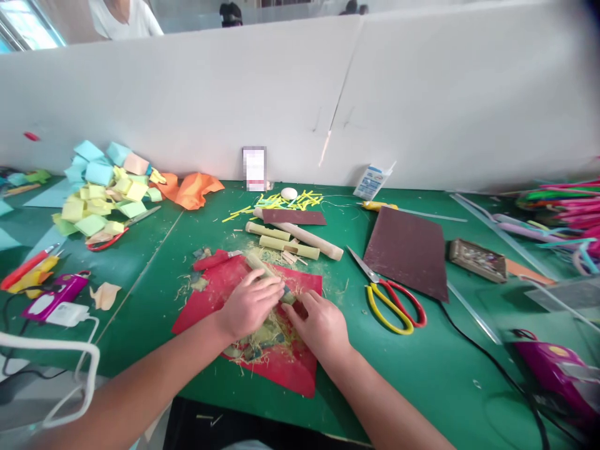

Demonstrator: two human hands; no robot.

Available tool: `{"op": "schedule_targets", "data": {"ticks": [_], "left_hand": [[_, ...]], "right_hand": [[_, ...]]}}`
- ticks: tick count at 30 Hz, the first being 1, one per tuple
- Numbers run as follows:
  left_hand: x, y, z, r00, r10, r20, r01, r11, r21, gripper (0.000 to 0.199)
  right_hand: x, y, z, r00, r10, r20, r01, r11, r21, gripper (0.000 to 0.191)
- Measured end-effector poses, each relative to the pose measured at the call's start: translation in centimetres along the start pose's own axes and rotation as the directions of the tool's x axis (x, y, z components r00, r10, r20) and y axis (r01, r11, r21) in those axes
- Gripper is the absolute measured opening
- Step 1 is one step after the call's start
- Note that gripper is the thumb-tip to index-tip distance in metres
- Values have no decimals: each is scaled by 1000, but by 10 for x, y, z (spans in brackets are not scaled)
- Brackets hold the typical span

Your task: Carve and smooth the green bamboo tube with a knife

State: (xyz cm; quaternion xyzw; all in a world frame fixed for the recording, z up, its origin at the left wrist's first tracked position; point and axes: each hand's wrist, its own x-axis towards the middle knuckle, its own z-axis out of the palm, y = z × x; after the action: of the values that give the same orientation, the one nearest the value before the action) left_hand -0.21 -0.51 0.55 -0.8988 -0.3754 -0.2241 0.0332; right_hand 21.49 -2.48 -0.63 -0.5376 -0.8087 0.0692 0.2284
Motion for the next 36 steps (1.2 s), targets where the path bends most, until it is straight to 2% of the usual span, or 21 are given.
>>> {"op": "schedule_targets", "data": {"ticks": [2, 5, 6, 9, 10, 14, 18, 20, 23, 29, 36], "left_hand": [[0, 2, -2, 1000, -13, -11, 14, 1000, 22, 31], [0, 0, -3, 982, -153, -111, 163, 983, 85, 30], [0, 0, -2, 983, -149, -111, 157, 985, 77, 31], [1, 5, 4, 1000, -8, -23, 8, 1000, 4, 32], [1, 5, 5, 1000, 10, -12, -10, 1000, -3, 32], [1, 1, 4, 987, -133, -88, 139, 989, 60, 30], [4, 7, 2, 1000, -26, -7, 26, 1000, 0, 31], [8, 7, 2, 998, -56, -18, 55, 998, -28, 28], [14, -4, 4, 986, -146, -74, 142, 988, -64, 25], [17, -36, 5, 979, -164, -121, 160, 986, -42, 22], [15, -42, 8, 979, -165, -124, 155, 984, -86, 21]], "right_hand": [[0, 0, 0, 1000, 2, 0, -2, 1000, -5, 30], [0, 1, 0, 1000, 4, 0, -4, 1000, -10, 31], [1, 1, 0, 1000, 3, 2, -3, 1000, -11, 31], [1, 1, -1, 1000, 0, 13, 0, 1000, -12, 30], [1, 1, -1, 1000, 1, 17, -1, 1000, -12, 31], [2, 2, -2, 999, 12, 32, -11, 1000, -13, 33], [3, 3, -3, 999, 14, 46, -14, 1000, -6, 31], [3, 3, -3, 999, 28, 44, -28, 1000, 11, 28], [3, 2, -3, 998, 55, 18, -56, 997, 47, 24], [5, 3, -4, 999, 37, 11, -37, 999, 28, 23], [6, 3, -7, 999, 30, 31, -29, 998, -56, 24]]}}
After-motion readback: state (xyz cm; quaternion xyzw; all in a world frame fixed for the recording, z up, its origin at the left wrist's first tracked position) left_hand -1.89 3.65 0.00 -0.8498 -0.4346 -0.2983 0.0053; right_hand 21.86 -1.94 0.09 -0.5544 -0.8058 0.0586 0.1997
